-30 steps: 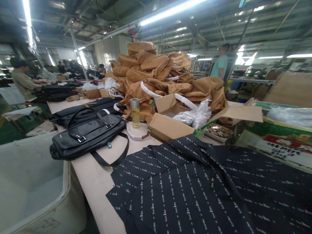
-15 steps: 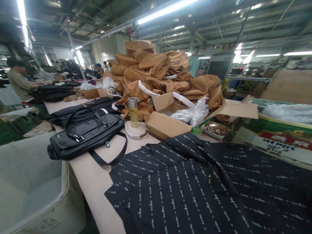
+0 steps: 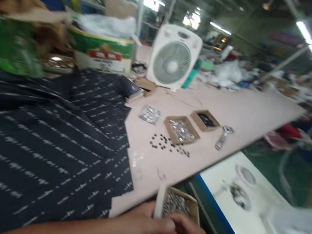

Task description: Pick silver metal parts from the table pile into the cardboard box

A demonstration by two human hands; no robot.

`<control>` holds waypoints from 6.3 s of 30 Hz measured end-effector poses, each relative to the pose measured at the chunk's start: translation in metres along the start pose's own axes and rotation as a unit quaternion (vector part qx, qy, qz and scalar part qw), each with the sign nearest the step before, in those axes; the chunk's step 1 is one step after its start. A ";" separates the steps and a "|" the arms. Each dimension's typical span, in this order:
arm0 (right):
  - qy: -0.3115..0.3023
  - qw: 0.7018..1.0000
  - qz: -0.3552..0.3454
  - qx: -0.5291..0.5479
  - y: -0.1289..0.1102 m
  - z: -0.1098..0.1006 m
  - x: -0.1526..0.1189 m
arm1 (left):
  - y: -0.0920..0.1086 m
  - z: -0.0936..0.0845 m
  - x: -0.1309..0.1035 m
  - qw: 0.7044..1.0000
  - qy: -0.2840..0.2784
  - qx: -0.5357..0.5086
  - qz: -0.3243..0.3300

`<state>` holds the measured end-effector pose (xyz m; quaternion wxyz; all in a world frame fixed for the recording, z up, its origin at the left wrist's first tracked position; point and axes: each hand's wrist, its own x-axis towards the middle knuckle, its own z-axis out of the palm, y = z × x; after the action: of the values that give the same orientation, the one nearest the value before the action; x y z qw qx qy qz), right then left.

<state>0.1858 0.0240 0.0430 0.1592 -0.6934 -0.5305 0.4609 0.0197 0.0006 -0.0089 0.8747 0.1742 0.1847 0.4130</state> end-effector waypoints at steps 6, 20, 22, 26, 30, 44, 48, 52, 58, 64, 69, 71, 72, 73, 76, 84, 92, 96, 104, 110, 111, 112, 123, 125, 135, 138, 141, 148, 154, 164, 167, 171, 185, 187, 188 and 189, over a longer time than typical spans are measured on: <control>-0.058 0.893 0.048 0.445 0.008 0.005 -0.021 | 0.009 -0.002 -0.010 0.989 0.071 0.101 -0.086; -0.138 0.769 0.041 0.623 0.006 -0.003 -0.039 | 0.020 0.002 -0.019 0.989 0.072 0.082 -0.100; -0.145 0.768 0.036 0.622 0.004 -0.003 -0.041 | 0.020 0.001 -0.020 0.989 0.075 0.085 -0.099; -0.149 0.773 0.023 0.616 0.004 -0.003 -0.042 | 0.021 0.000 -0.020 0.989 0.071 0.088 -0.100; -0.147 0.776 0.018 0.613 0.003 -0.004 -0.043 | 0.021 0.002 -0.019 0.991 0.061 0.083 -0.084; -0.147 0.790 0.022 0.595 -0.001 -0.007 -0.043 | 0.023 0.002 -0.018 0.993 0.046 0.078 -0.076; -0.152 0.791 0.020 0.593 0.000 -0.006 -0.042 | 0.023 0.002 -0.018 0.993 0.045 0.074 -0.077; -0.149 0.790 0.020 0.594 0.002 -0.006 -0.042 | 0.023 0.002 -0.018 0.993 0.049 0.076 -0.074; -0.148 0.785 0.029 0.601 0.003 -0.005 -0.041 | 0.025 0.005 -0.017 0.992 0.054 0.079 -0.078; -0.154 0.781 0.032 0.605 0.003 -0.005 -0.040 | 0.024 0.003 -0.018 0.992 0.053 0.083 -0.078; -0.150 0.788 0.031 0.597 0.003 -0.006 -0.040 | 0.023 0.002 -0.018 0.992 0.062 0.081 -0.076; -0.150 0.788 0.028 0.596 0.003 -0.006 -0.040 | 0.022 0.002 -0.017 0.992 0.059 0.078 -0.074; -0.149 0.789 0.027 0.595 0.003 -0.006 -0.040 | 0.022 0.002 -0.017 0.993 0.056 0.076 -0.074; -0.147 0.790 0.026 0.595 0.002 -0.006 -0.040 | 0.022 0.002 -0.017 0.993 0.053 0.073 -0.073; -0.137 0.794 0.024 0.592 0.000 -0.007 -0.041 | 0.022 0.002 -0.018 0.994 0.050 0.071 -0.073; -0.116 0.799 0.033 0.589 -0.002 -0.006 -0.041 | 0.023 0.002 -0.018 0.993 0.051 0.083 -0.072; -0.121 0.803 0.027 0.583 0.000 -0.006 -0.039 | 0.023 0.002 -0.017 0.993 0.046 0.086 -0.070; -0.124 0.799 0.021 0.588 0.000 -0.006 -0.039 | 0.024 0.003 -0.017 0.993 0.046 0.085 -0.064; -0.123 0.799 0.028 0.588 0.000 -0.006 -0.039 | 0.024 0.003 -0.018 0.992 0.050 0.083 -0.075; -0.123 0.800 0.037 0.586 -0.003 -0.007 -0.039 | 0.023 0.001 -0.017 0.993 0.051 0.084 -0.071; -0.123 0.800 0.037 0.587 -0.003 -0.007 -0.039 | 0.023 0.001 -0.017 0.993 0.052 0.084 -0.071; -0.123 0.799 0.038 0.587 -0.003 -0.007 -0.039 | 0.023 0.001 -0.017 0.992 0.054 0.085 -0.071; -0.119 0.805 0.017 0.580 -0.003 -0.006 -0.037 | 0.023 0.001 -0.017 0.991 0.057 0.095 -0.075; -0.117 0.806 0.017 0.579 -0.003 -0.006 -0.036 | 0.023 0.002 -0.017 0.991 0.056 0.094 -0.075; -0.121 0.805 0.015 0.581 -0.003 -0.005 -0.037 | 0.022 0.001 -0.018 0.991 0.057 0.099 -0.071; -0.124 0.804 0.015 0.581 -0.003 -0.005 -0.037 | 0.022 0.000 -0.018 0.991 0.057 0.097 -0.073; -0.126 0.803 0.014 0.582 -0.003 -0.005 -0.037 | 0.022 -0.001 -0.019 0.991 0.053 0.097 -0.072; -0.122 0.807 0.004 0.577 -0.001 -0.003 -0.037 | 0.022 -0.002 -0.018 0.991 0.062 0.095 -0.071; -0.122 0.812 0.006 0.571 -0.001 -0.004 -0.036 | 0.023 0.001 -0.018 0.992 0.048 0.091 -0.073; -0.121 0.811 0.019 0.573 0.000 -0.005 -0.037 | 0.023 0.002 -0.018 0.992 0.052 0.085 -0.075; -0.116 0.814 0.023 0.569 0.002 -0.005 -0.037 | 0.023 0.002 -0.018 0.992 0.049 0.084 -0.076; -0.113 0.812 0.026 0.572 0.002 -0.005 -0.037 | 0.023 0.000 -0.019 0.992 0.050 0.082 -0.076; -0.112 0.808 0.030 0.578 -0.003 -0.006 -0.037 | 0.023 0.002 -0.018 0.992 0.058 0.080 -0.075; -0.110 0.809 0.031 0.576 -0.002 -0.005 -0.037 | 0.022 0.001 -0.018 0.992 0.061 0.083 -0.076; -0.109 0.810 0.031 0.575 -0.002 -0.004 -0.037 | 0.022 0.000 -0.018 0.992 0.063 0.085 -0.076; -0.107 0.811 0.030 0.574 -0.001 -0.004 -0.037 | 0.023 0.000 -0.018 0.991 0.063 0.087 -0.076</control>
<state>0.1877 -0.0074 0.0636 0.4565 -0.4373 -0.1617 0.7577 -0.0056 -0.0003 0.0050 0.8716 0.2091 0.2875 0.3376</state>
